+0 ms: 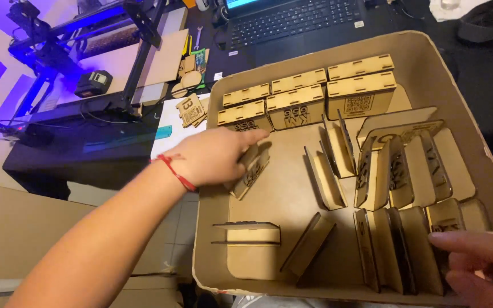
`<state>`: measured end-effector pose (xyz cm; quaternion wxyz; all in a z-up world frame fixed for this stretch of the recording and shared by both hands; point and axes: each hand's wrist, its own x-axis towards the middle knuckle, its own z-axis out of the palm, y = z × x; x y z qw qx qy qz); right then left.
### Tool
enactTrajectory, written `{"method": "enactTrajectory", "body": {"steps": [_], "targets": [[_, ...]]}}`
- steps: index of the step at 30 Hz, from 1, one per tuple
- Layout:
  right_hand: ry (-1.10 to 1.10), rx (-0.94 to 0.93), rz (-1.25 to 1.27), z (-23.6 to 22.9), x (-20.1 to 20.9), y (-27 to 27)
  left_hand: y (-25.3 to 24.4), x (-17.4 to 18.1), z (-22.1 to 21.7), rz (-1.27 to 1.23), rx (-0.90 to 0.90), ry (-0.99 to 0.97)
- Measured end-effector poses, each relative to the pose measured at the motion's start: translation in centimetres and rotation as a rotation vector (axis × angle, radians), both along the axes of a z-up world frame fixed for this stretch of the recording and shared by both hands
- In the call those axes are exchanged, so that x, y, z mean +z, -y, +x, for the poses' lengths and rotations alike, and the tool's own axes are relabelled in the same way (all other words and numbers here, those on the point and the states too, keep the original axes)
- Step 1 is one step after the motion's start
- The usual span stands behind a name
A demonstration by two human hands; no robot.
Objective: The person organizes small, laser-cut cardboard pieces inside a larger cardboard box. They pick up individual pieces, some with QR codes and numbers, and arrange them into neat rows within the box's compartments.
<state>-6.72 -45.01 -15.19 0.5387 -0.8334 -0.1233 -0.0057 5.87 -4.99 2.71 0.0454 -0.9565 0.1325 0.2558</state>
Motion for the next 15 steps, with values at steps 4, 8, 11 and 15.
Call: {"method": "enactTrajectory", "body": {"steps": [4, 8, 11, 15], "targets": [[0.018, 0.000, 0.061, 0.2, -1.7, 0.2, 0.2, -1.6, 0.3, -0.025, -0.020, 0.043], [0.006, 0.036, 0.117, 0.3, -1.6, 0.2, 0.8, -1.4, 0.8, -0.222, 0.087, -0.060], [0.013, 0.014, 0.086, 0.2, -0.5, -0.2, 0.1, -1.8, 1.0, -0.281, 0.023, -0.113], [0.051, 0.004, 0.098, 0.0, 1.3, -1.3, -0.3, -3.5, 0.9, -0.057, -0.132, -0.035]]}}
